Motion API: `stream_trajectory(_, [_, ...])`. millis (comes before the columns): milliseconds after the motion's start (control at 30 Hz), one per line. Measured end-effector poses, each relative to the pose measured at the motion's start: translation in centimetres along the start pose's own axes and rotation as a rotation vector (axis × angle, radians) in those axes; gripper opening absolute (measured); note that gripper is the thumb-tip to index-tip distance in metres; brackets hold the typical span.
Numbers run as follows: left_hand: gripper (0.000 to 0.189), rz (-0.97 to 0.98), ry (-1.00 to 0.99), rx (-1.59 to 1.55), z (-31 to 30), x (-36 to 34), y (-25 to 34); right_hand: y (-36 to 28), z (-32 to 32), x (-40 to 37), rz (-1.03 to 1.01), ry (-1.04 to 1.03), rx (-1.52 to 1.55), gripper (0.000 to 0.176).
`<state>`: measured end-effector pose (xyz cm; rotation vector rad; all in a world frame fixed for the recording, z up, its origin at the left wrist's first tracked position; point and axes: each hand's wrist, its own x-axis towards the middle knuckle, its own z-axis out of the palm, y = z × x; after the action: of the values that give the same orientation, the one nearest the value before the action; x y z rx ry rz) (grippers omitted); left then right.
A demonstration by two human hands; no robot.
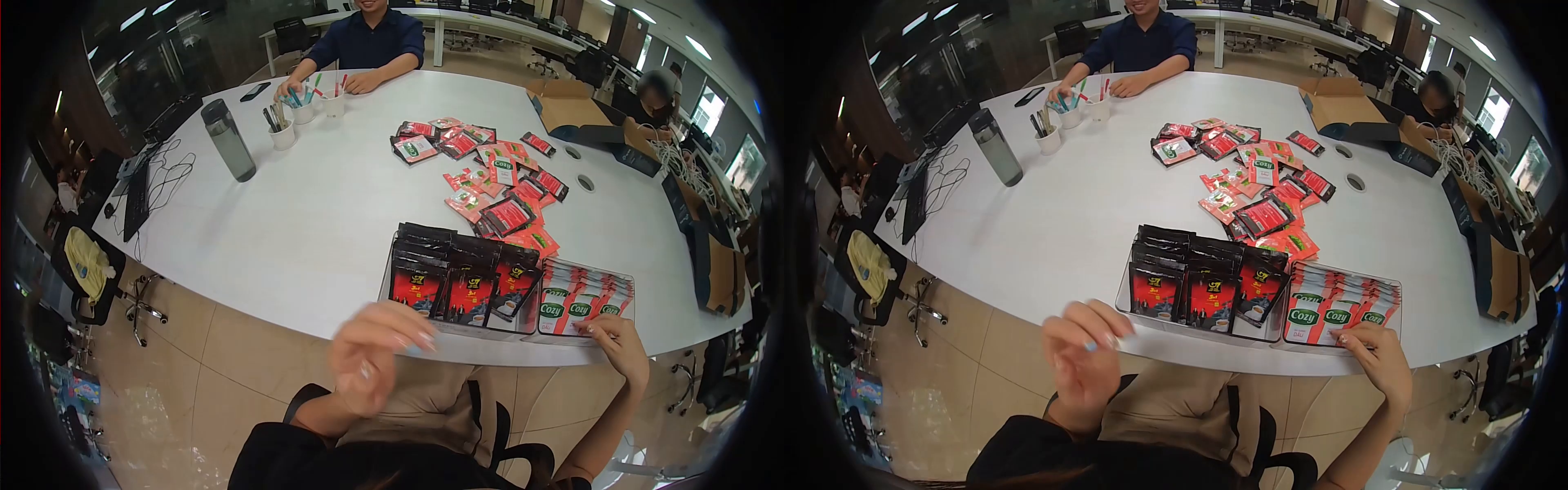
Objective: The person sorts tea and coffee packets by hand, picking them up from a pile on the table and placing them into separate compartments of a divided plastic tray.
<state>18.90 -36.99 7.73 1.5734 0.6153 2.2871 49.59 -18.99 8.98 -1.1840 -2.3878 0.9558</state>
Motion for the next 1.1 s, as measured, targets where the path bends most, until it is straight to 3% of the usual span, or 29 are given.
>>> stream_trajectory(67, [0.048,-0.157,-0.219,-0.491,2.8,1.0,1.0,0.0,0.0,-0.1,0.004,0.005,-0.048,0.023])
stream_trajectory(167, [0.05,-0.459,-0.412,-1.155,7.6,2.3,2.1,0.0,0.2,-0.4,0.028,-0.036,-0.069,0.024])
stream_trajectory(333, [0.084,-0.983,-0.616,-1.66,12.3,2.6,4.6,-0.1,1.0,-0.2,0.024,0.058,-0.146,0.025])
stream_trajectory(433, [0.087,-1.082,-0.614,-1.865,14.3,1.8,5.1,0.0,1.5,-0.2,0.015,0.11,-0.151,0.025])
stream_trajectory(467, [0.086,-1.24,-0.573,-1.849,13.9,1.7,6.5,0.1,1.6,-0.1,0.012,0.118,-0.152,0.025])
stream_trajectory(533, [0.083,-1.369,-0.595,-1.946,14.0,1.0,6.9,0.3,1.7,-0.1,-0.002,0.14,-0.126,0.026])
stream_trajectory(600, [0.081,-1.304,-0.74,-2.183,14.5,-1.7,5.3,0.2,1.9,-0.2,0.016,0.165,-0.121,0.026])
stream_trajectory(667, [0.077,-1.217,-0.979,-1.875,12.6,-0.4,4.1,-0.1,2.1,-0.4,0.065,0.19,-0.14,0.024])
stream_trajectory(767, [0.068,-1.033,-1.043,-1.493,10.5,-1.0,2.2,-1.1,3.2,-0.7,-0.05,0.412,-0.23,0.02])
stream_trajectory(800, [0.061,-1.006,-0.996,-1.337,9.5,-0.8,2.0,-1.1,3.6,-0.7,-0.106,0.494,-0.274,0.012])
stream_trajectory(933, [0.037,-0.941,-0.7,-0.667,3.4,2.5,0.8,-0.5,6.2,-0.6,-0.309,0.773,-0.237,0.006])
stream_trajectory(1033, [0.027,-0.645,-0.355,-0.055,-0.5,4.5,0.3,-0.6,8.4,0.0,-0.403,0.841,-0.226,0.007])
stream_trajectory(1100, [0.024,-0.473,-0.278,0.197,-2.9,5.9,-1.3,-0.6,9.5,0.6,-0.402,0.856,-0.212,0.007])
